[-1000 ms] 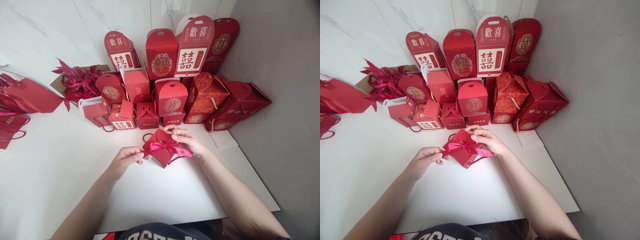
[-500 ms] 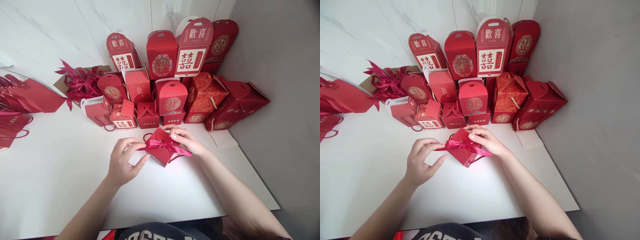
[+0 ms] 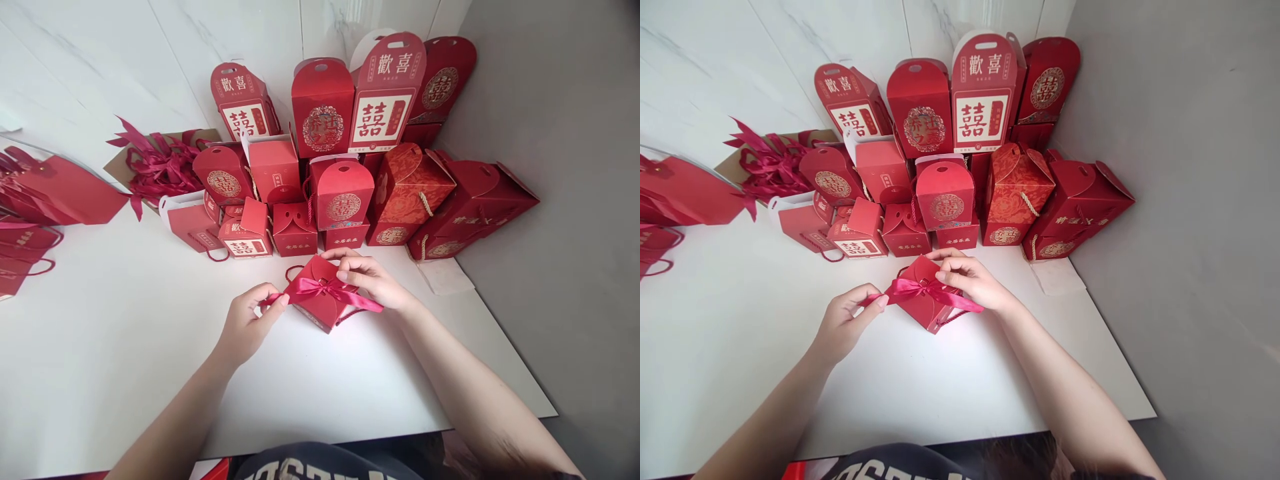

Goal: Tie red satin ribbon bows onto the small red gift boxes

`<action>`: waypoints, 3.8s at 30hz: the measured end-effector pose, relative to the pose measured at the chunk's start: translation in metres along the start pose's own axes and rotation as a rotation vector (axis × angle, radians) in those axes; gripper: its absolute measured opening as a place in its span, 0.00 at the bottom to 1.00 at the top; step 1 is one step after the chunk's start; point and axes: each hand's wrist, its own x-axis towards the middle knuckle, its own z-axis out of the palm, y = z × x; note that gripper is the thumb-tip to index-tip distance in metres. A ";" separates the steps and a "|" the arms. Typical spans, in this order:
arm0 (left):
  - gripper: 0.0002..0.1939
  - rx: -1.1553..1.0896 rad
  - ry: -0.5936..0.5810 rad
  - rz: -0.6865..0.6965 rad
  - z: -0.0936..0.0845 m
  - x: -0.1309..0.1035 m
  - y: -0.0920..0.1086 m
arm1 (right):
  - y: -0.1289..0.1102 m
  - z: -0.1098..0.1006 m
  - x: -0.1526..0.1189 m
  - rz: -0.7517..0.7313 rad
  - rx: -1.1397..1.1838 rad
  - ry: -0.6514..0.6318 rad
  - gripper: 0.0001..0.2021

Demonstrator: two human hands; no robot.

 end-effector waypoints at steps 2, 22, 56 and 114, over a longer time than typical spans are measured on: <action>0.16 -0.026 -0.097 0.032 -0.003 0.000 0.001 | -0.001 0.001 0.000 -0.001 0.003 0.012 0.14; 0.10 0.250 -0.305 0.454 -0.032 0.053 0.039 | -0.026 0.061 -0.030 -1.007 -1.276 0.068 0.04; 0.12 -0.191 -0.622 0.144 -0.030 0.071 0.037 | 0.004 0.067 -0.029 -0.913 -0.994 0.064 0.09; 0.15 0.221 -0.465 0.050 -0.023 0.071 0.038 | -0.004 0.079 -0.032 -1.151 -1.210 0.007 0.04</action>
